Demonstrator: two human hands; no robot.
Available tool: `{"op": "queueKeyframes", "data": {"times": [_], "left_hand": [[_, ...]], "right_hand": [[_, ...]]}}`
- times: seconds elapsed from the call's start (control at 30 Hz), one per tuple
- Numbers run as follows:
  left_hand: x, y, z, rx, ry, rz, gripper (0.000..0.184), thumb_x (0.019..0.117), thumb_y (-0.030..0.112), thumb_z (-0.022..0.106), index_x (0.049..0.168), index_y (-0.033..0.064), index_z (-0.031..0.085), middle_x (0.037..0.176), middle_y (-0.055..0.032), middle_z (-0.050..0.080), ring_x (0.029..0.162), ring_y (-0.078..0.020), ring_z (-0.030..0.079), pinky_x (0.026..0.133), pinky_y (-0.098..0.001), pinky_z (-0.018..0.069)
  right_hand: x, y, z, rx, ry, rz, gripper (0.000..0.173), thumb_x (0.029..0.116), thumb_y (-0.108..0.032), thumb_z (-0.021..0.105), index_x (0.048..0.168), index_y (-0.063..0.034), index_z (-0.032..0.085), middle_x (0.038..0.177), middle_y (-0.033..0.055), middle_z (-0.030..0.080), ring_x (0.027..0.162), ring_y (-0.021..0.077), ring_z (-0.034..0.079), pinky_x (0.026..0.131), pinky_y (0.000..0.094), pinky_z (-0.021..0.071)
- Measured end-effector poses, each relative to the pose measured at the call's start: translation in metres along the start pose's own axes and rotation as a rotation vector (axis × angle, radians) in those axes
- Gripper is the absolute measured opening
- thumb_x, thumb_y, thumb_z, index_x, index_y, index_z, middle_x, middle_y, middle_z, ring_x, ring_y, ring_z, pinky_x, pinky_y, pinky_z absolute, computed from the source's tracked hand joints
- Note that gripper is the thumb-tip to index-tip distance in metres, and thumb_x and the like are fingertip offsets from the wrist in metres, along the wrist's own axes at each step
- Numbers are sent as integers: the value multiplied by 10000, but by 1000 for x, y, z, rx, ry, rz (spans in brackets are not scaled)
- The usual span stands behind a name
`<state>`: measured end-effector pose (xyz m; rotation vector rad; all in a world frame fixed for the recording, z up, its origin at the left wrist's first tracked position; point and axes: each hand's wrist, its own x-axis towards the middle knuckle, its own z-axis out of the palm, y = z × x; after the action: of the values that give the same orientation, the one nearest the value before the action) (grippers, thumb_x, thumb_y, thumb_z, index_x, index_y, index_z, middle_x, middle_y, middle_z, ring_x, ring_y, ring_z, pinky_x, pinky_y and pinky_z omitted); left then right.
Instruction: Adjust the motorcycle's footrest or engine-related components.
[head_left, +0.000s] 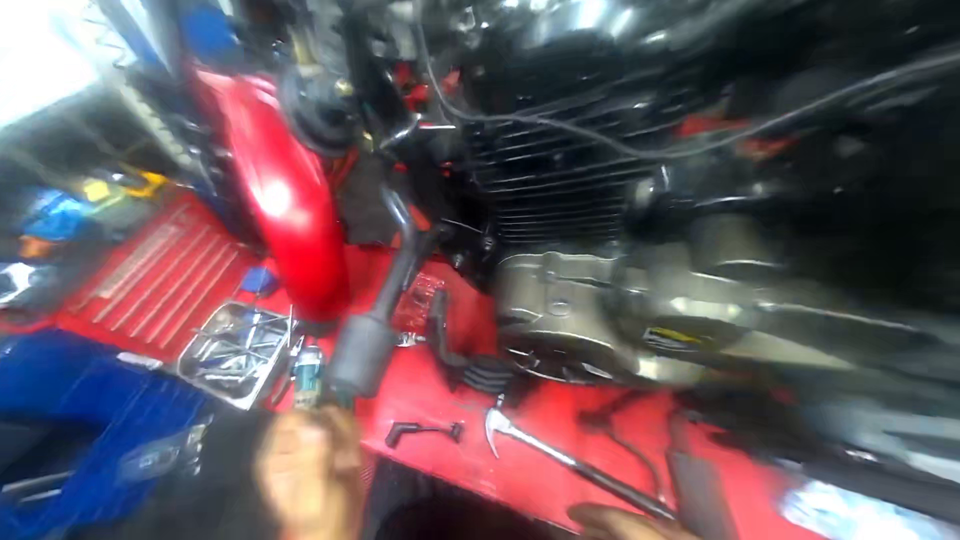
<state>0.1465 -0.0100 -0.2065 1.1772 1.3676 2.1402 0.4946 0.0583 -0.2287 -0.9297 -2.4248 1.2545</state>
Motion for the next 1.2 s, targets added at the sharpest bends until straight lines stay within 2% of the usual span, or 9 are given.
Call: {"op": "queueKeyframes", "data": {"times": [0.07, 0.1, 0.17, 0.27, 0.47, 0.63, 0.77, 1.0, 1.2], "left_hand": [[-58, -96, -3, 370, -142, -280, 250, 1005, 262, 632, 838, 92, 708, 656, -7, 649, 559, -110, 628, 549, -307, 571], [-75, -138, -8, 631, -415, -416, 258, 1003, 297, 626, 981, 73, 754, 837, -39, 732, 768, -134, 708, 751, -336, 612], [-85, -205, -10, 1036, -1047, -480, 427, 1018, 407, 574, 1379, 194, 652, 1365, -16, 669, 1327, -183, 578, 1174, -435, 415], [-87, -258, -10, 1232, -1366, -263, 371, 1027, 337, 543, 1360, 205, 642, 1367, -58, 661, 1330, -281, 569, 1138, -537, 409], [-51, -221, -19, 693, -1320, -399, 297, 1062, 267, 531, 1251, 133, 716, 1259, -66, 715, 1194, -190, 668, 1099, -422, 507], [-30, -140, -16, 416, -1366, 408, 167, 1054, 217, 578, 1086, 174, 736, 1079, 9, 750, 1076, -154, 698, 987, -354, 567], [-5, -99, -4, 405, -1439, 626, 179, 1065, 191, 537, 1101, 192, 713, 1075, 19, 739, 1057, -165, 693, 943, -367, 573], [8, -80, -4, 124, -1512, 482, 184, 1065, 214, 567, 1110, 150, 734, 1062, -25, 746, 1056, -178, 694, 948, -344, 570], [-3, -86, -6, -105, -1369, 173, 212, 1058, 183, 580, 1079, 58, 749, 1049, -90, 752, 1055, -190, 703, 973, -360, 574]], "right_hand": [[20, 20, 49, -87, -51, 155, 329, 1057, -282, 554, 1265, -63, 685, 1065, 141, 753, 971, 304, 737, 888, 548, 585], [33, 26, 69, -109, -87, 238, 322, 1044, -290, 559, 1256, -88, 694, 1053, 126, 754, 965, 302, 735, 879, 552, 581], [68, 46, 105, -135, -155, 371, 331, 1030, -321, 537, 1264, -147, 694, 1065, 100, 749, 990, 291, 726, 883, 552, 575], [112, 86, 139, -66, -167, 572, 337, 1040, -338, 504, 1258, -160, 689, 1122, 99, 729, 1067, 272, 698, 954, 540, 543], [110, 103, 146, 854, 314, 893, 370, 1104, -362, 458, 1195, -78, 675, 939, 64, 740, 718, 170, 686, 581, 332, 549], [81, 48, 102, 843, -166, 568, 304, 1015, -401, 604, 987, -115, 701, 751, -10, 653, 588, 98, 601, 528, 270, 516], [77, 17, 70, 618, -336, 445, 264, 983, -380, 668, 900, -130, 694, 707, -38, 647, 549, 71, 589, 502, 248, 505], [67, -5, 75, 824, -442, 224, 282, 1011, -353, 619, 857, -124, 682, 640, -41, 622, 499, 47, 573, 463, 220, 491], [62, 8, 90, 1160, -299, -81, 267, 1026, -353, 631, 1071, -122, 755, 811, -5, 716, 609, 70, 652, 553, 247, 568]]}}
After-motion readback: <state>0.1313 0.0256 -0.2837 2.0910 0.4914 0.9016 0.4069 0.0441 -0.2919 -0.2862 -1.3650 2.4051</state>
